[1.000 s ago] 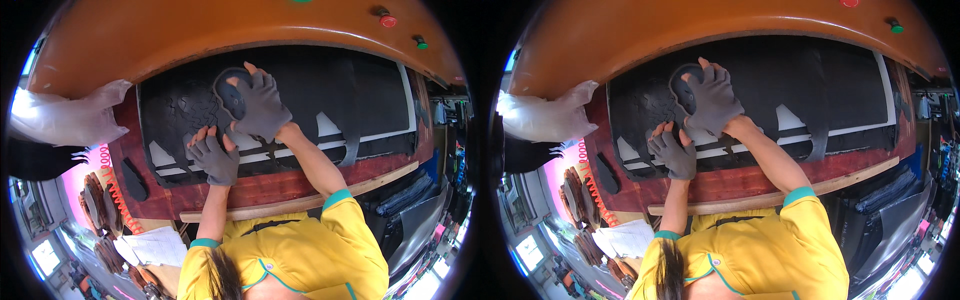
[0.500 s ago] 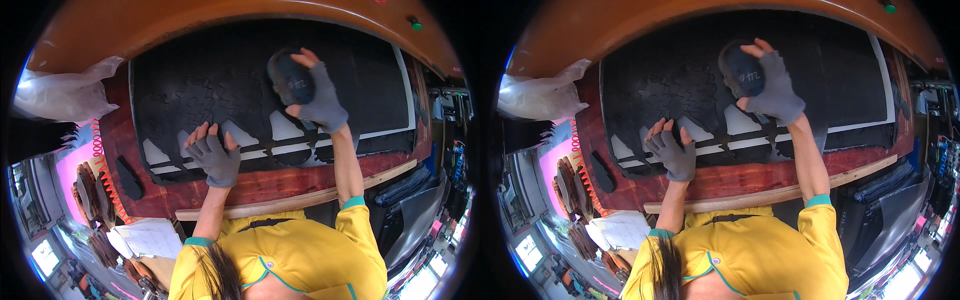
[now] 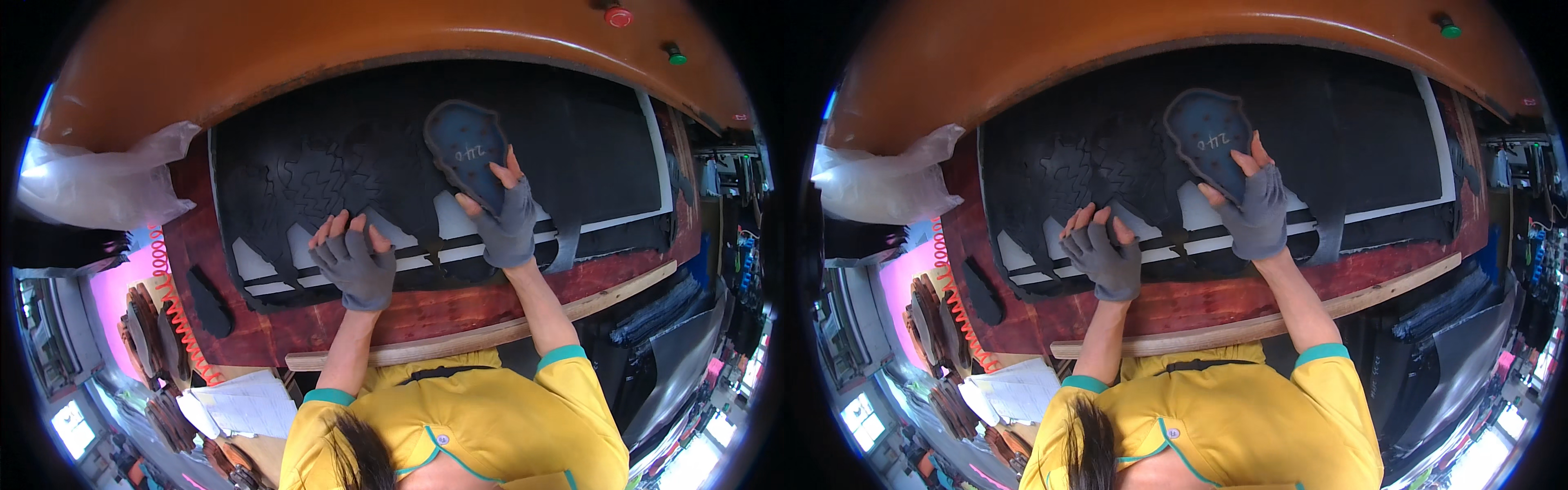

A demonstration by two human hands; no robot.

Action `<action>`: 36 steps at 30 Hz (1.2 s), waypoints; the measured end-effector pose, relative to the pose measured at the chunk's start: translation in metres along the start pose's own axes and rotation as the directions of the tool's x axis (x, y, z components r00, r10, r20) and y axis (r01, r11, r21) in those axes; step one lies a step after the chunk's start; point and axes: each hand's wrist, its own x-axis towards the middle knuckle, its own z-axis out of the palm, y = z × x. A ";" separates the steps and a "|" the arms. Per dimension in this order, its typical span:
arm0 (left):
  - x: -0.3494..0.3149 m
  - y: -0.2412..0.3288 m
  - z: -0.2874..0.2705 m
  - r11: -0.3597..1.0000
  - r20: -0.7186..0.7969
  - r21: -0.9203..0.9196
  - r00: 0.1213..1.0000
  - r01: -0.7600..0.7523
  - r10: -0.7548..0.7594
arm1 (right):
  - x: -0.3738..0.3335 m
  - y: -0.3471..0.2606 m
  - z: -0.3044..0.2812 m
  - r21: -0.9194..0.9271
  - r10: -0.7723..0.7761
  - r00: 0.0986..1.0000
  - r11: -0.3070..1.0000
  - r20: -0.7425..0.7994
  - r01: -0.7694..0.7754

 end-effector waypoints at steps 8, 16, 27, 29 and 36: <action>0.060 -0.013 0.045 0.999 -0.051 0.006 0.998 -0.038 0.039 | 0.079 0.007 0.026 -0.216 -0.066 0.997 0.975 -0.042 0.055; 0.036 0.020 0.022 0.975 0.084 -0.187 0.987 -0.121 0.139 | 0.171 -0.022 0.022 -0.343 -0.455 0.848 0.869 -0.270 0.357; 0.028 0.012 0.060 0.976 0.339 -0.219 0.937 -0.004 0.080 | 0.142 -0.011 0.031 -0.068 -0.351 0.932 0.936 -0.095 0.345; 0.029 0.012 0.060 0.971 0.317 -0.232 0.940 -0.051 0.125 | 0.088 0.009 0.022 0.001 -0.275 0.951 0.961 0.142 0.278; 0.032 0.015 0.057 0.967 0.307 -0.250 0.944 -0.045 0.123 | 0.026 0.022 0.003 -0.125 -0.087 0.908 0.981 0.410 0.150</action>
